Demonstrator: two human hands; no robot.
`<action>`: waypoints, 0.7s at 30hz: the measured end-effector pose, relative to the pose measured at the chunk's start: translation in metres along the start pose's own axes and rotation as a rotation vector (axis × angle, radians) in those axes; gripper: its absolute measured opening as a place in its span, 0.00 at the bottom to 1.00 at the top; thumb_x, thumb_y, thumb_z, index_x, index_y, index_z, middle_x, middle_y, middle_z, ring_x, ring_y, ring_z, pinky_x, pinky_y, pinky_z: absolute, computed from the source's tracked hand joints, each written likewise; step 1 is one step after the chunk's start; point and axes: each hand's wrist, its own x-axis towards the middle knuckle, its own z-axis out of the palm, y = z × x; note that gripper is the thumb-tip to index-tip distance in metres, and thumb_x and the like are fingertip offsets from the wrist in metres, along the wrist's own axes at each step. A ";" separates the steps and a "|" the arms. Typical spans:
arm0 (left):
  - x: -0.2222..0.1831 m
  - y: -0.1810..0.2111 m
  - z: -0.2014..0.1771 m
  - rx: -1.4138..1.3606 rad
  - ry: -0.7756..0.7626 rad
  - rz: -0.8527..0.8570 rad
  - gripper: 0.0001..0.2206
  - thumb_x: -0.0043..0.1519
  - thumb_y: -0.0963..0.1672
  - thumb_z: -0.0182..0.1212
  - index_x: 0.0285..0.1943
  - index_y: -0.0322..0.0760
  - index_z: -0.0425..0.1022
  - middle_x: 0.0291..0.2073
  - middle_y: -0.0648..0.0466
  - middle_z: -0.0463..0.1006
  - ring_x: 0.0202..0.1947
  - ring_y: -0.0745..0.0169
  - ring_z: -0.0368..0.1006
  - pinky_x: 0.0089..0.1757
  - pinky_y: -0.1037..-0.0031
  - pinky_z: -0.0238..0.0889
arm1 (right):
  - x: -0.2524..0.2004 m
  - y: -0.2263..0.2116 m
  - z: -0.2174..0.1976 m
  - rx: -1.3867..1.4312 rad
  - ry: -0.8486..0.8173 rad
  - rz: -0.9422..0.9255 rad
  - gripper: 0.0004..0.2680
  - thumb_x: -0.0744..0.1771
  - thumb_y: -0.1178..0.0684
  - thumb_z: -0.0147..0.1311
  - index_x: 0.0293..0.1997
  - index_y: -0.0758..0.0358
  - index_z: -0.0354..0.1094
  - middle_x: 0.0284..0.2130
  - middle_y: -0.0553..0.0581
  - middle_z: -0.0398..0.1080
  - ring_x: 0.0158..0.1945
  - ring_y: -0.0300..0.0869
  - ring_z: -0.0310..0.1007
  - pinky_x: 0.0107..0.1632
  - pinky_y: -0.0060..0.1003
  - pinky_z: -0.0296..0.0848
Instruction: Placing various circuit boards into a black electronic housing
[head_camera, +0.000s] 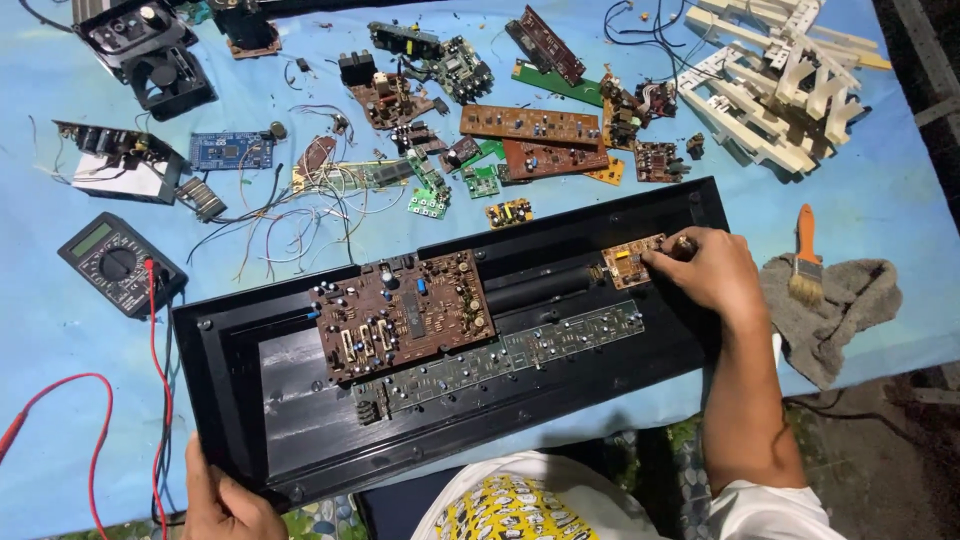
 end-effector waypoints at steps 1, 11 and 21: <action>-0.001 -0.005 0.003 -0.001 -0.001 0.003 0.24 0.69 0.29 0.42 0.75 0.17 0.69 0.43 0.31 0.81 0.21 0.49 0.70 0.25 0.69 0.58 | -0.001 0.000 -0.006 0.002 0.002 0.002 0.15 0.61 0.41 0.69 0.39 0.63 0.80 0.26 0.63 0.76 0.22 0.49 0.70 0.31 0.44 0.70; -0.004 -0.016 0.011 -0.152 0.037 0.084 0.22 0.70 0.29 0.36 0.74 0.08 0.64 0.57 0.22 0.76 0.45 0.35 0.76 0.45 0.64 0.67 | 0.005 0.029 -0.033 0.127 0.262 -0.093 0.06 0.67 0.50 0.61 0.40 0.61 0.78 0.17 0.59 0.69 0.21 0.50 0.65 0.77 0.54 0.41; -0.005 -0.020 0.013 -0.123 0.055 0.104 0.21 0.71 0.29 0.37 0.73 0.07 0.64 0.55 0.20 0.76 0.44 0.33 0.76 0.45 0.61 0.68 | -0.006 0.024 -0.002 0.140 0.029 -0.107 0.10 0.64 0.53 0.64 0.47 0.64 0.79 0.26 0.59 0.77 0.23 0.45 0.71 0.30 0.39 0.69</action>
